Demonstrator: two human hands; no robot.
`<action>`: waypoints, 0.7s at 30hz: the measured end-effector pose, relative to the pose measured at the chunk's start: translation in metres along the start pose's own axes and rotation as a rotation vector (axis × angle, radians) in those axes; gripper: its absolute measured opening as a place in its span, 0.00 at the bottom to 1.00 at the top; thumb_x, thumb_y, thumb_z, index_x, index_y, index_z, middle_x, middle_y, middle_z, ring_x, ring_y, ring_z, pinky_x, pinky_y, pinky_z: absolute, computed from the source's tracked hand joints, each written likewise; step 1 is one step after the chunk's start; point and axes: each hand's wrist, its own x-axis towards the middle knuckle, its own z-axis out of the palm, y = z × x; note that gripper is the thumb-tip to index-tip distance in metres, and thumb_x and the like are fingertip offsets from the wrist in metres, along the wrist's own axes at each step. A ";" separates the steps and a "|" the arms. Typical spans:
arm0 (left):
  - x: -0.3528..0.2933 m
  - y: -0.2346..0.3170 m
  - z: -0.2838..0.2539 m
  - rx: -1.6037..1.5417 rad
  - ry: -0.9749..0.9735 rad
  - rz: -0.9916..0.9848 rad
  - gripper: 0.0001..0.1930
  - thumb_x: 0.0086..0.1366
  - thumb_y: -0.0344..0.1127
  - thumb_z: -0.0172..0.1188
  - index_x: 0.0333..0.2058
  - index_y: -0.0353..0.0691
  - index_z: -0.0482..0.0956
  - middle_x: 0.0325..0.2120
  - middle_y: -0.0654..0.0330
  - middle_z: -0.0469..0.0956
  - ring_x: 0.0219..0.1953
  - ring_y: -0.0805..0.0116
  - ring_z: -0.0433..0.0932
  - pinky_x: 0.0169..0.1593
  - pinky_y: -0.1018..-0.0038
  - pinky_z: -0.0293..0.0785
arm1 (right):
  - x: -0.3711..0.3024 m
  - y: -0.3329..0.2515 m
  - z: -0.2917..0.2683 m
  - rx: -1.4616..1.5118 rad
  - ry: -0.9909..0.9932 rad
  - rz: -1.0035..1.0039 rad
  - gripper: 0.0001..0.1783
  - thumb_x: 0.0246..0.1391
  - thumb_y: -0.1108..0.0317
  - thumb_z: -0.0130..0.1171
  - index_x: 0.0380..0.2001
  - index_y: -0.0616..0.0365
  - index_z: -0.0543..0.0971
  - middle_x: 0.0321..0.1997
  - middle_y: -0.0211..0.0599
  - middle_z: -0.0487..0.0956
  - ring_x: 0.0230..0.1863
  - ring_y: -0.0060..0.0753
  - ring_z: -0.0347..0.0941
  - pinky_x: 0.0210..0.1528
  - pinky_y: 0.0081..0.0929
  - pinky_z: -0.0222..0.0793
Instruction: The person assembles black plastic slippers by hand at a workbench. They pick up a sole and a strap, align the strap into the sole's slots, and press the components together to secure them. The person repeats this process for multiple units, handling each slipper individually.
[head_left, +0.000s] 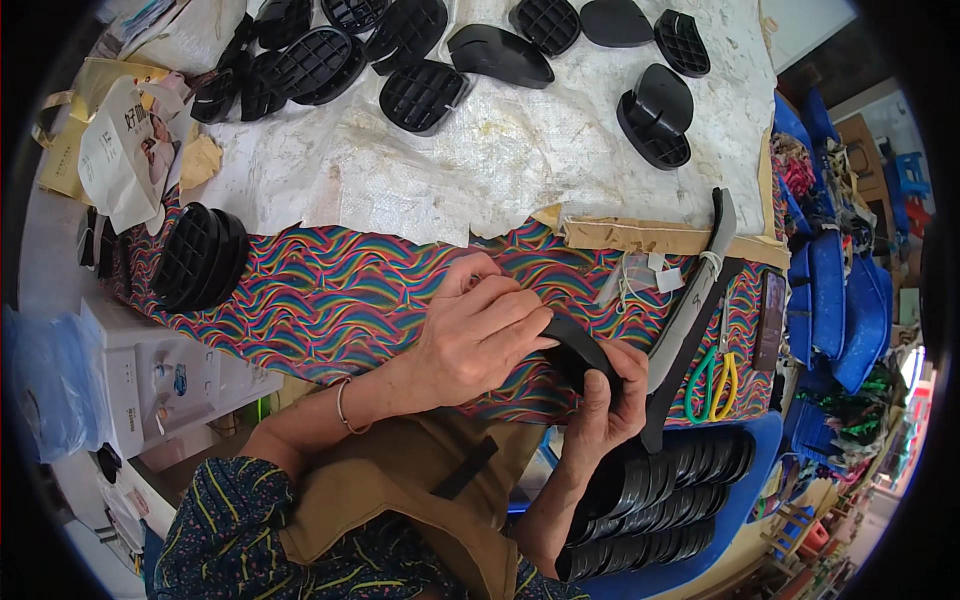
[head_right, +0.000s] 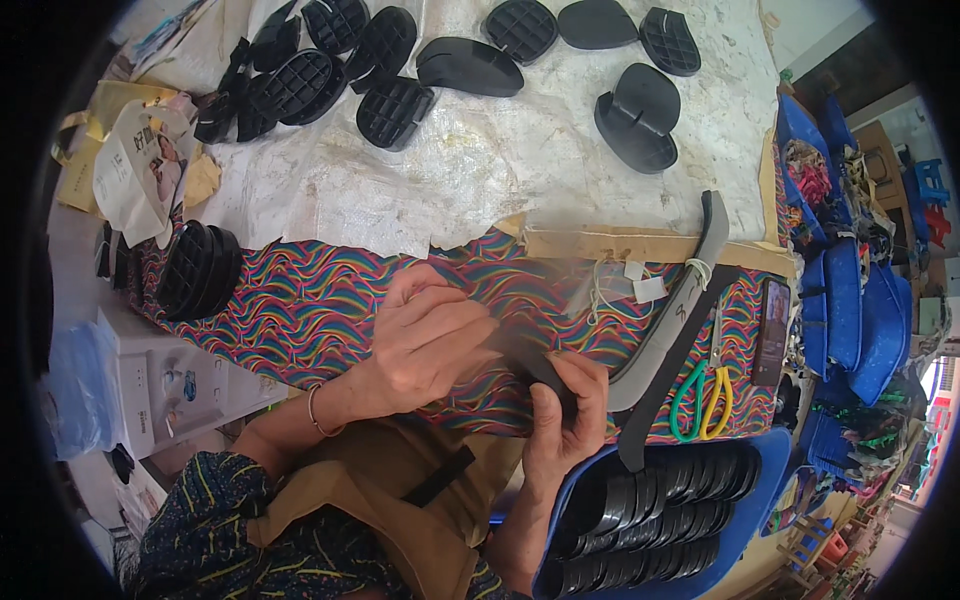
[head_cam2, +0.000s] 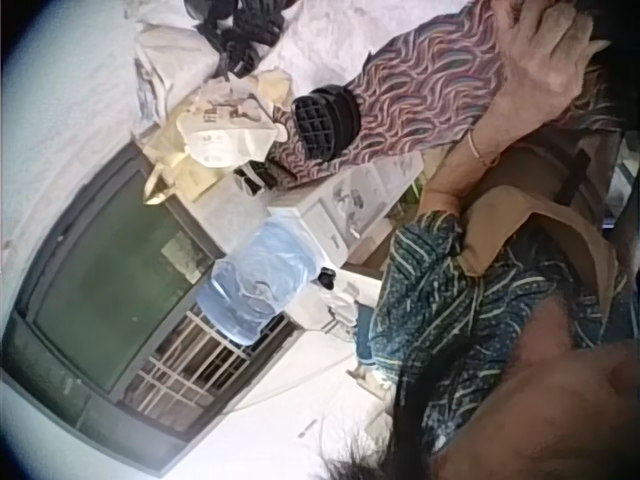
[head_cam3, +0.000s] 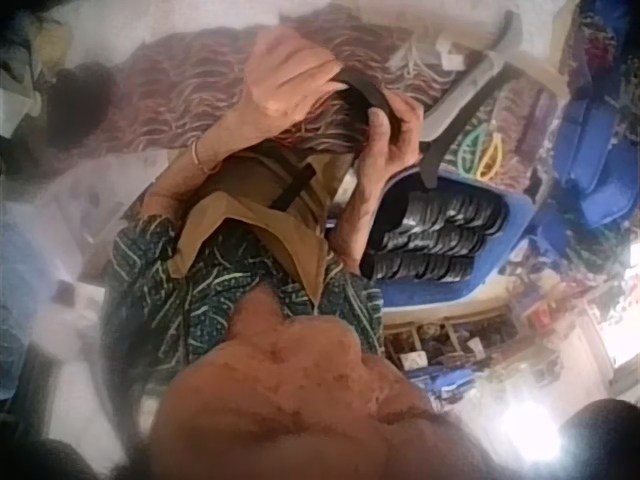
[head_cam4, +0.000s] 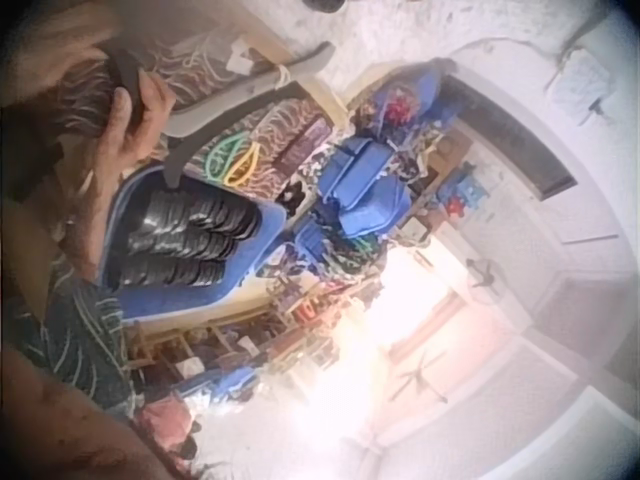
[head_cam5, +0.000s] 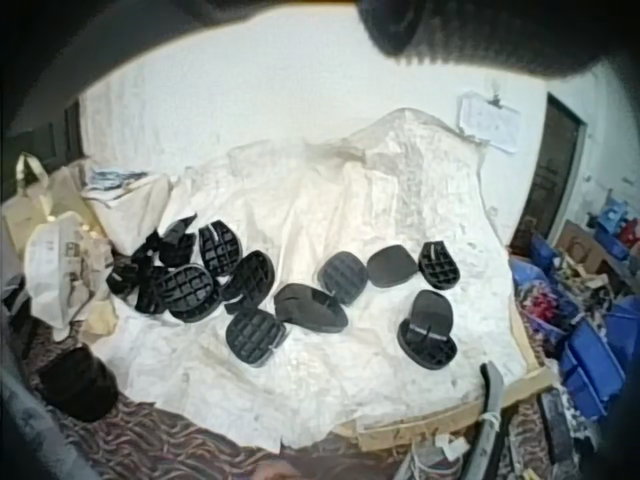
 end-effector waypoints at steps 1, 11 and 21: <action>-0.001 -0.001 0.001 -0.039 -0.005 -0.010 0.18 0.45 0.31 0.71 0.36 0.31 0.79 0.33 0.57 0.76 0.35 0.61 0.76 0.44 0.60 0.68 | -0.001 0.001 -0.001 0.003 0.004 0.008 0.15 0.56 0.65 0.65 0.41 0.66 0.78 0.43 0.41 0.76 0.45 0.32 0.71 0.51 0.27 0.67; -0.001 -0.004 -0.003 -0.056 -0.086 -0.015 0.15 0.51 0.26 0.64 0.39 0.29 0.78 0.32 0.56 0.74 0.31 0.60 0.74 0.44 0.62 0.69 | 0.002 0.003 0.002 0.027 0.013 0.012 0.14 0.54 0.69 0.65 0.41 0.65 0.79 0.43 0.42 0.76 0.46 0.34 0.71 0.50 0.27 0.66; 0.001 -0.007 -0.006 -0.064 -0.022 -0.031 0.11 0.46 0.27 0.68 0.31 0.32 0.81 0.25 0.60 0.75 0.27 0.63 0.74 0.40 0.64 0.70 | 0.000 0.009 0.001 0.084 0.021 0.036 0.14 0.55 0.69 0.64 0.42 0.65 0.78 0.44 0.41 0.76 0.47 0.33 0.71 0.52 0.27 0.66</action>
